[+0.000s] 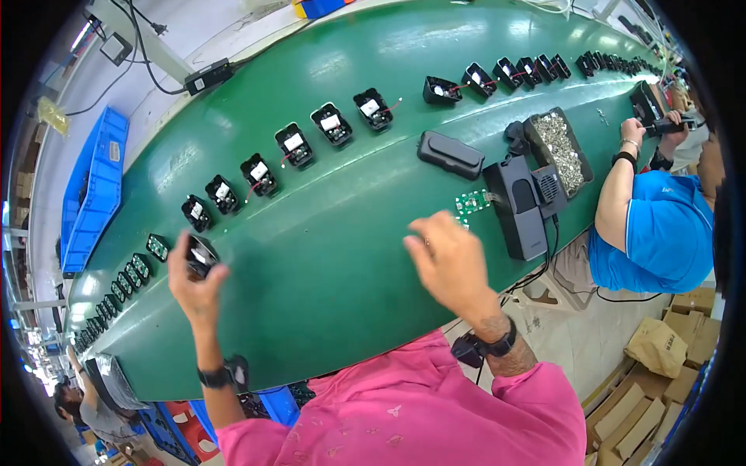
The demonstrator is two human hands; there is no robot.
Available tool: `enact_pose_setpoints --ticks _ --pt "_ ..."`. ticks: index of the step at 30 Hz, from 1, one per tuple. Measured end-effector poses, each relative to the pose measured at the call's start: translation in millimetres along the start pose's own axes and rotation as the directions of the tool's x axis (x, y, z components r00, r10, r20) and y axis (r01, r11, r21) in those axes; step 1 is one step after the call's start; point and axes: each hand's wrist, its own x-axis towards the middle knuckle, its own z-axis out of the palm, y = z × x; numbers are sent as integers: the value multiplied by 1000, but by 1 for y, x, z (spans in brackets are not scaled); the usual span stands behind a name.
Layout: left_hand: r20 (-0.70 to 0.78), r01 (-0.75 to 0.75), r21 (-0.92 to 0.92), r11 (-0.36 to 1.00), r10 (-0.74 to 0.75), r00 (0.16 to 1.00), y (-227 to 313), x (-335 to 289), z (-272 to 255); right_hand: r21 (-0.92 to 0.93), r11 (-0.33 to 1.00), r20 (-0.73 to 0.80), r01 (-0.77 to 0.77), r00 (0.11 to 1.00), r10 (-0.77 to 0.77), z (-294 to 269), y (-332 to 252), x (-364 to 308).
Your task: The person picks up a black plastic housing and a circuit board, fits the board into the housing, and presses them together. After placing the assembled unit onto the green conveyor belt, they repeat the process with another set of components.
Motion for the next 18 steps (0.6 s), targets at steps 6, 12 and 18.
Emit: enact_pose_setpoints --ticks 6,12,18 --pt "345 405 -751 522 -213 914 78 -75 46 -132 990 43 -51 997 57 -24 45 -1" --pt "563 596 -781 188 -203 801 94 -85 75 -84 991 89 -104 990 112 -34 43 7" --pt "484 529 -729 435 -218 847 118 -86 85 -52 987 50 -149 987 152 -36 41 8"
